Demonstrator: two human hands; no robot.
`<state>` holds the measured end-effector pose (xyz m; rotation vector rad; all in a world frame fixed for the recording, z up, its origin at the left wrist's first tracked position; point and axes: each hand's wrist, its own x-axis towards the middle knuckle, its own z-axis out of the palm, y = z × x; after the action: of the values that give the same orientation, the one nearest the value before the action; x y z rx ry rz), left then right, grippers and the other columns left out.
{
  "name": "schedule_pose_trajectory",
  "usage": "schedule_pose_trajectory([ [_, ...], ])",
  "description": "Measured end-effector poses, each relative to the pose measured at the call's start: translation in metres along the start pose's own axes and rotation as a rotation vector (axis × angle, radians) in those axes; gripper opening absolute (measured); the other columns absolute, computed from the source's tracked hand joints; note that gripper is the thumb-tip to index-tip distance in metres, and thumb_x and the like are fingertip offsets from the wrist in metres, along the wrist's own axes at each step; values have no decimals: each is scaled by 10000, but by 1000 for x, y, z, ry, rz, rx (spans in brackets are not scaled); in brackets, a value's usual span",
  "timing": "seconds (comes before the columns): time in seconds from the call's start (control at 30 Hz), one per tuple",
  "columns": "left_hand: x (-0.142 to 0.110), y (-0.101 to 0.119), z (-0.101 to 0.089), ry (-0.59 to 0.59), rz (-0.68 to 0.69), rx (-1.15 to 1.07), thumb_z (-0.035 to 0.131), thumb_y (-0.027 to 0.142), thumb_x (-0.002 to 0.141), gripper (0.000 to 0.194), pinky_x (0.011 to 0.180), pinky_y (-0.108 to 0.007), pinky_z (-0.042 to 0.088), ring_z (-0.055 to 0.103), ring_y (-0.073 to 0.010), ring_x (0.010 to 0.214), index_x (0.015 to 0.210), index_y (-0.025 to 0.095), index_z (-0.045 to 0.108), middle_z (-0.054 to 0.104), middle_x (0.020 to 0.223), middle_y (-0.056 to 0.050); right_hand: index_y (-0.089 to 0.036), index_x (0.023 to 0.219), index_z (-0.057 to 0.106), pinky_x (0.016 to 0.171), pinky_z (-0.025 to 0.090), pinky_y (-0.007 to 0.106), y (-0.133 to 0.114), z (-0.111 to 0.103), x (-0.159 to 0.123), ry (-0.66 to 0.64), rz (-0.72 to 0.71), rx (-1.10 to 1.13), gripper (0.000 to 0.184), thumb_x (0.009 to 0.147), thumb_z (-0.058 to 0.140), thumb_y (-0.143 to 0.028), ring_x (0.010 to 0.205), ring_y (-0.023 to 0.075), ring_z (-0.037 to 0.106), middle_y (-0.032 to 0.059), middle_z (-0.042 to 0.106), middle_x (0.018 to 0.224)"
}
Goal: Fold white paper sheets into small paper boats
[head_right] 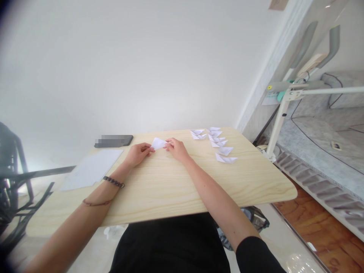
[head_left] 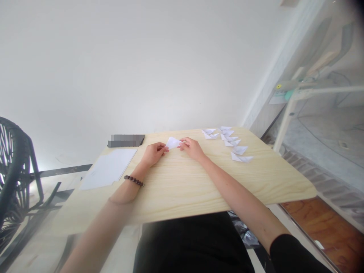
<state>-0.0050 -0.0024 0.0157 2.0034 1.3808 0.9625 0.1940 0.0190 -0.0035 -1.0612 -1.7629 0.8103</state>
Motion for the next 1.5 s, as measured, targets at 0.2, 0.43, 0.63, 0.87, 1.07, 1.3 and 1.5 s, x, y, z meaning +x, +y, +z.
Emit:
schedule_pose_trajectory([
  [0.2, 0, 0, 0, 3, 10, -24, 482, 457, 733, 329, 578, -249, 423, 585, -148, 593, 809, 156, 593, 670, 769, -57, -172, 809, 479, 662, 465, 241, -4, -1, -1, 2, 18, 20, 136, 789, 478, -307, 682, 123, 638, 53, 672, 772],
  [0.43, 0, 1, -2, -9, 16, 27, 462, 441, 750, 319, 514, -227, 388, 550, -124, 516, 788, 160, 608, 667, 727, -42, -163, 762, 509, 621, 460, 221, -7, -3, -2, -9, -4, -3, 175, 789, 470, -332, 631, 115, 627, 54, 669, 763],
  [0.63, -1, 3, -4, 11, 24, 121, 392, 475, 778, 406, 498, -221, 361, 522, -132, 500, 804, 152, 638, 624, 561, -25, -166, 797, 528, 605, 455, 208, -9, -3, -3, -3, -14, -37, 233, 817, 414, -369, 592, 100, 613, 44, 670, 731],
  [0.87, 0, 1, -3, 19, 28, 133, 387, 474, 790, 398, 530, -227, 379, 553, -140, 523, 790, 163, 635, 643, 598, -25, -174, 783, 528, 583, 451, 206, -8, -3, -3, -11, -17, -50, 248, 808, 414, -393, 555, 97, 591, 24, 653, 663],
  [1.07, 0, 1, 0, 69, 6, -28, 429, 487, 773, 374, 565, -235, 417, 573, -119, 524, 860, 160, 588, 667, 787, -48, -179, 814, 522, 613, 451, 216, -3, -2, -2, 77, -27, -74, 227, 816, 401, -371, 586, 102, 597, 14, 643, 653],
  [1.3, 0, -3, -1, -55, 11, -111, 489, 477, 733, 366, 578, -249, 426, 585, -137, 581, 864, 152, 594, 669, 811, -62, -174, 817, 536, 646, 454, 225, -1, -3, -1, 116, 1, -59, 223, 818, 404, -355, 641, 110, 615, 31, 660, 713],
  [1.5, 2, -5, -3, -62, 4, -62, 487, 447, 740, 334, 597, -252, 425, 575, -142, 597, 826, 140, 587, 664, 776, -67, -169, 795, 586, 655, 449, 213, -4, -3, -1, 63, -37, -57, 225, 793, 450, -347, 667, 107, 608, 24, 663, 728],
])
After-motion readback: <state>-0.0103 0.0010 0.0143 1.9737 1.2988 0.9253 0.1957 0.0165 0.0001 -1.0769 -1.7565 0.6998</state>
